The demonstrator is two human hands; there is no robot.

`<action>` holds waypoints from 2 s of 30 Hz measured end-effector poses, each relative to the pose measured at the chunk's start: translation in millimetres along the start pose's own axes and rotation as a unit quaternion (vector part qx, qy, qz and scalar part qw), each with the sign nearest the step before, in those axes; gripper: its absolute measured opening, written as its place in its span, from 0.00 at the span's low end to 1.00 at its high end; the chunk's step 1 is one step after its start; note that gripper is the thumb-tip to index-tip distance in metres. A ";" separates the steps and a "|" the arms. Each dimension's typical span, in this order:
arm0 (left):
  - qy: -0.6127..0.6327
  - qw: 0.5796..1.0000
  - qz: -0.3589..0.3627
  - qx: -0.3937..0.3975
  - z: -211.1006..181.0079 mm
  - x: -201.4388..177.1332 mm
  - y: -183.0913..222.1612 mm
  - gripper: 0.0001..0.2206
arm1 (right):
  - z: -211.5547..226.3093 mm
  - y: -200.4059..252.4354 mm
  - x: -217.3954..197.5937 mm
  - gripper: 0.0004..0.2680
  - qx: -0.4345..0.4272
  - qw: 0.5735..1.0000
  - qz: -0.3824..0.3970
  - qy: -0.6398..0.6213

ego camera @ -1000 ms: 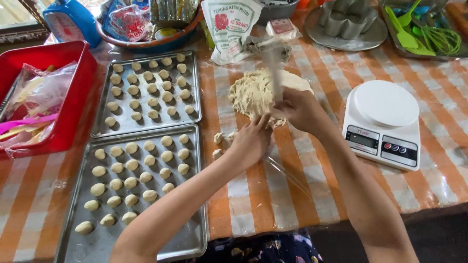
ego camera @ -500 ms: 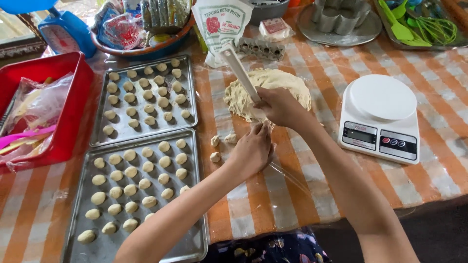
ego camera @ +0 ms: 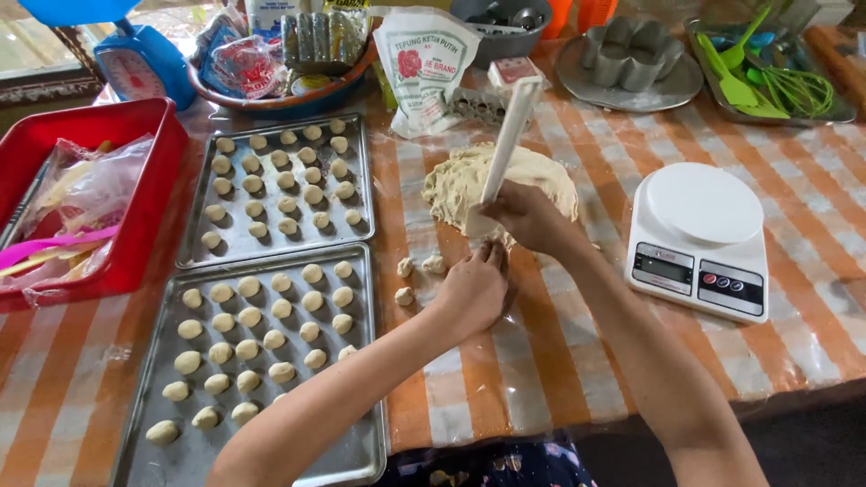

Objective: The person is portioning a large mass of dough into small pieces, rolling them into balls, and arranging them on baking sheets.

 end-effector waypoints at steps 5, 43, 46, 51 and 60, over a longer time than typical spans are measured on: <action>0.026 0.994 0.100 0.034 13.3 -40.6 -2.7 0.24 | -2.8 0.1 -11.3 0.04 0.012 0.994 0.042 0.098; 0.346 0.925 -0.080 -0.133 74.1 -46.8 -96.3 0.07 | 38.4 5.8 -21.9 0.15 0.160 0.913 -0.008 -0.375; 0.406 0.896 -0.072 -0.164 52.4 -92.1 -83.2 0.07 | 8.6 7.5 -16.9 0.07 0.178 0.903 -0.025 -0.391; 0.481 0.861 -0.062 -0.153 65.6 -112.0 -58.1 0.09 | 51.1 27.1 -81.8 0.12 0.144 0.987 -0.040 -0.062; 0.172 0.912 0.198 -0.315 141.9 -84.2 -47.1 0.10 | -115.8 98.5 -222.8 0.07 0.246 0.856 -0.149 0.430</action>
Point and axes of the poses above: each hand's wrist, its own y-axis away from the middle knuckle, its own x-axis out of the palm, z = x × y, the point moved 1 cm from there along -y, towards the middle knuckle, and after that the axes turned 7 degrees about -x, right-handed, at the moved point
